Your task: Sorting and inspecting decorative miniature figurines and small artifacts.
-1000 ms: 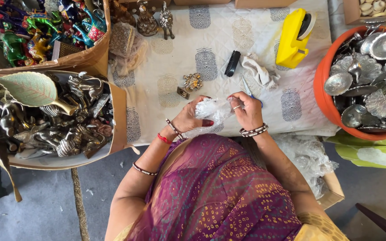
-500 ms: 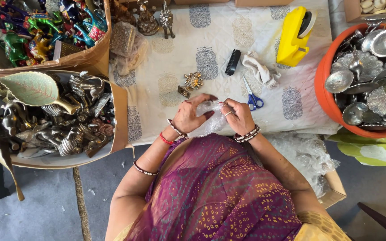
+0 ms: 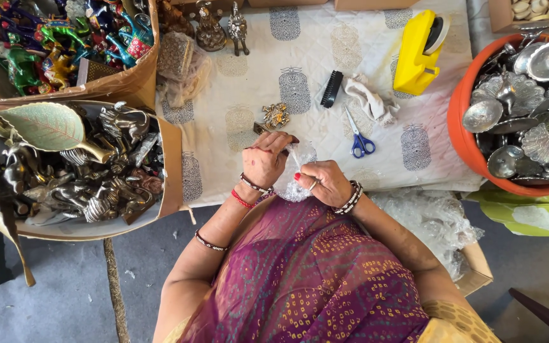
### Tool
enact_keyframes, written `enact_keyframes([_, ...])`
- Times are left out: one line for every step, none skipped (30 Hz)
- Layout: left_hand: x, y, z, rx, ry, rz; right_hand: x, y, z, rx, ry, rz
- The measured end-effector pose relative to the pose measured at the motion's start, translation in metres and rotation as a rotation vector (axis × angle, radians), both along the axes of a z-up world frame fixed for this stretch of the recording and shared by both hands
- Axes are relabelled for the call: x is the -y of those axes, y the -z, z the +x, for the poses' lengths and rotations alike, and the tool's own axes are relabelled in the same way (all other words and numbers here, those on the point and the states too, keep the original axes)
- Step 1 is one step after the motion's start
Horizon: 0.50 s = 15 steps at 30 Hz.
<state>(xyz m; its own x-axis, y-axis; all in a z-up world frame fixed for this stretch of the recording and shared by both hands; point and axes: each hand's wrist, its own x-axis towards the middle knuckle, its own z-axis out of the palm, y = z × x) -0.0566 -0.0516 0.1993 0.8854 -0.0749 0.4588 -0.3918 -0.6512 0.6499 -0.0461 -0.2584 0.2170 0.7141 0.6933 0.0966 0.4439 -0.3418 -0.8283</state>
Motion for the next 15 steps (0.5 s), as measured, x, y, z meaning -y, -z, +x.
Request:
enact_keyframes([0.001,0.001,0.000,-0.007,-0.025,0.018,0.000,0.000,0.000,0.041,-0.023,0.000])
enact_keyframes([0.002,0.002,0.001,-0.013,-0.050,0.036,0.000,0.000,0.000,0.081,-0.046,0.000])
enact_keyframes([0.000,0.009,0.004,-0.013,-0.052,0.037,-0.002,-0.003,-0.002,0.082,-0.047,0.001])
enact_keyframes([-0.003,0.017,0.007,0.001,-0.084,0.030,-0.004,-0.005,-0.003,0.118,-0.121,0.044])
enact_keyframes([-0.004,0.025,0.010,0.013,-0.117,0.020,-0.005,-0.007,-0.006,0.153,-0.196,0.084])
enact_keyframes([-0.018,0.042,0.017,0.011,-0.119,0.019,-0.012,-0.020,-0.012,0.152,-0.198,0.083])
enact_keyframes([-0.032,0.059,0.022,-0.053,-0.260,0.042,-0.020,-0.033,-0.019,0.223,-0.280,0.121])
enact_keyframes([-0.045,0.076,0.027,-0.118,-0.402,0.064,-0.027,-0.047,-0.025,0.293,-0.362,0.160])
enact_keyframes([-0.056,0.067,0.030,-0.111,-0.402,0.066,-0.026,-0.046,-0.019,0.300,-0.361,0.162])
enact_keyframes([-0.067,0.059,0.032,-0.103,-0.390,-0.006,-0.026,-0.044,-0.012,0.301,-0.306,0.133])
enact_keyframes([-0.074,0.054,0.027,-0.109,-0.381,-0.082,-0.022,-0.042,-0.011,0.286,-0.255,0.100])
enact_keyframes([-0.076,0.055,0.021,-0.117,-0.385,-0.085,-0.012,-0.029,-0.007,0.278,-0.259,0.098])
enact_keyframes([-0.082,0.054,0.020,-0.265,-0.398,-0.260,-0.005,-0.016,0.003,0.128,-0.045,0.110])
enact_keyframes([-0.088,0.052,0.020,-0.414,-0.404,-0.436,0.003,-0.004,0.012,-0.025,0.167,0.121])
enact_keyframes([-0.092,0.063,0.021,-0.410,-0.405,-0.438,0.006,0.004,0.021,-0.021,0.165,0.119])
